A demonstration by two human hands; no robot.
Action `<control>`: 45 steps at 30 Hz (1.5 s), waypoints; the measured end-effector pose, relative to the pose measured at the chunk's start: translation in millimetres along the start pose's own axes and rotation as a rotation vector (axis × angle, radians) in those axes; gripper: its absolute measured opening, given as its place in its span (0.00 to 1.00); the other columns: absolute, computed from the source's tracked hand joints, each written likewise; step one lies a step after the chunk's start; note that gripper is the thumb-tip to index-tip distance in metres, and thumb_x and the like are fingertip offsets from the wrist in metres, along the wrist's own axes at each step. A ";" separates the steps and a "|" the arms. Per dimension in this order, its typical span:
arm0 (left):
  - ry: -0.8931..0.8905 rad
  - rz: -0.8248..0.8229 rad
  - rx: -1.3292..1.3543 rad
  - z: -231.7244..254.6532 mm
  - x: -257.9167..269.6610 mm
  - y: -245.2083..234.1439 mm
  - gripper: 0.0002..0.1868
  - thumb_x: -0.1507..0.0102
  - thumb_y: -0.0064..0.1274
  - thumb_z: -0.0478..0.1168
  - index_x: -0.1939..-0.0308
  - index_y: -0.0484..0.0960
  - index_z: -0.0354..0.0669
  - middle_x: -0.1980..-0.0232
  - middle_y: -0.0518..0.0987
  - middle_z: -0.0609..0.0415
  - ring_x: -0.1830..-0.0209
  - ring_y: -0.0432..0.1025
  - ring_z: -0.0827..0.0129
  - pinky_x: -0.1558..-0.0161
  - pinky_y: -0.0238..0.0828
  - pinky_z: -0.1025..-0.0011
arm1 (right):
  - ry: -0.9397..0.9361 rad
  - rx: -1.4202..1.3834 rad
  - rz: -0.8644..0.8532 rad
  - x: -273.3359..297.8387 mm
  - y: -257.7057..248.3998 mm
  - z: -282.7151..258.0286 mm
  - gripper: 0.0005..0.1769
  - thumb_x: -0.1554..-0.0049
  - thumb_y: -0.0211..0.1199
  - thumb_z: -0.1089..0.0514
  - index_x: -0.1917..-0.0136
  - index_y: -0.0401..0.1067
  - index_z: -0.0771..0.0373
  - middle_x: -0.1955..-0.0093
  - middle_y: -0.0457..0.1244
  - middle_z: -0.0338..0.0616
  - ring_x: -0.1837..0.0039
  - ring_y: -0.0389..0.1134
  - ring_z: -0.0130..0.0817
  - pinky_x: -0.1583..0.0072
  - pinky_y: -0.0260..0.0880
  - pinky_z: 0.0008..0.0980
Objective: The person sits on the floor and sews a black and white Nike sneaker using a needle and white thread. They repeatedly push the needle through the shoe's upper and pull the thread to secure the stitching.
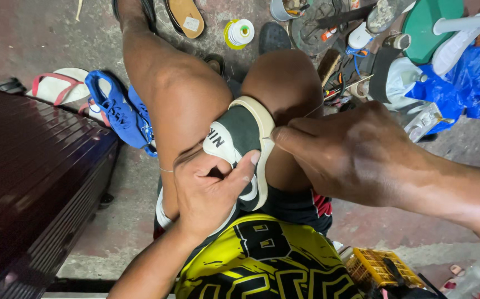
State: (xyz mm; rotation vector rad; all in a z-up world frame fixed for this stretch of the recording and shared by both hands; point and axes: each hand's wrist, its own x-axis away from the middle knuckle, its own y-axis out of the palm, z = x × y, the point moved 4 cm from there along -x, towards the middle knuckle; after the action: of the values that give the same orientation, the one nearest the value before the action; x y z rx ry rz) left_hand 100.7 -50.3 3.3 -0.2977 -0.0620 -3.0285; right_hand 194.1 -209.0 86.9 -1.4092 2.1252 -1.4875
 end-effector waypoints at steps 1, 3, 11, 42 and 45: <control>0.016 -0.031 -0.035 1.7 -1.3 -1.4 0.11 0.40 0.66 0.30 0.71 0.76 0.36 0.70 0.80 0.57 0.67 0.74 0.77 0.61 0.70 0.76 | 0.000 -0.001 -0.014 -2.3 0.4 1.0 0.05 0.48 0.63 0.65 0.60 0.67 0.61 0.70 0.63 0.40 0.68 0.69 0.41 0.70 0.65 0.44; 0.033 -0.090 -0.088 4.9 1.1 -2.9 0.07 0.41 0.64 0.29 0.60 0.84 0.34 0.66 0.84 0.56 0.59 0.77 0.76 0.50 0.71 0.77 | -0.040 -0.011 0.029 -5.0 1.1 -0.3 0.05 0.48 0.63 0.65 0.60 0.67 0.62 0.70 0.63 0.40 0.68 0.69 0.41 0.71 0.64 0.44; -0.020 -0.104 -0.082 -4.3 6.0 -7.2 0.05 0.39 0.63 0.28 0.61 0.84 0.35 0.70 0.81 0.61 0.61 0.75 0.80 0.53 0.68 0.81 | -0.027 -0.014 0.032 -12.8 7.3 1.6 0.04 0.47 0.62 0.64 0.57 0.69 0.62 0.70 0.64 0.42 0.69 0.69 0.44 0.70 0.65 0.46; 0.191 0.502 -0.813 -8.6 59.0 -171.9 0.09 0.26 0.53 0.33 0.47 0.76 0.27 0.44 0.75 0.36 0.47 0.71 0.56 0.49 0.72 0.64 | 0.180 -0.372 0.247 75.3 46.9 55.3 0.06 0.40 0.62 0.66 0.49 0.76 0.65 0.57 0.71 0.43 0.58 0.73 0.28 0.55 0.71 0.28; 0.471 0.446 -0.938 19.9 56.3 -122.6 0.21 0.26 0.54 0.33 0.31 0.69 0.27 0.29 0.67 0.32 0.25 0.62 0.45 0.22 0.57 0.57 | 0.289 -0.394 0.254 85.8 50.5 65.4 0.05 0.40 0.63 0.65 0.50 0.77 0.65 0.61 0.70 0.42 0.61 0.68 0.25 0.57 0.67 0.27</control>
State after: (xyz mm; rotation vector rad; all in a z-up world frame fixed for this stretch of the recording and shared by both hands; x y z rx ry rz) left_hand 37.2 67.4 30.1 0.3142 1.2654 -2.3807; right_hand 159.0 -314.4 44.0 -1.0135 2.7750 -1.2880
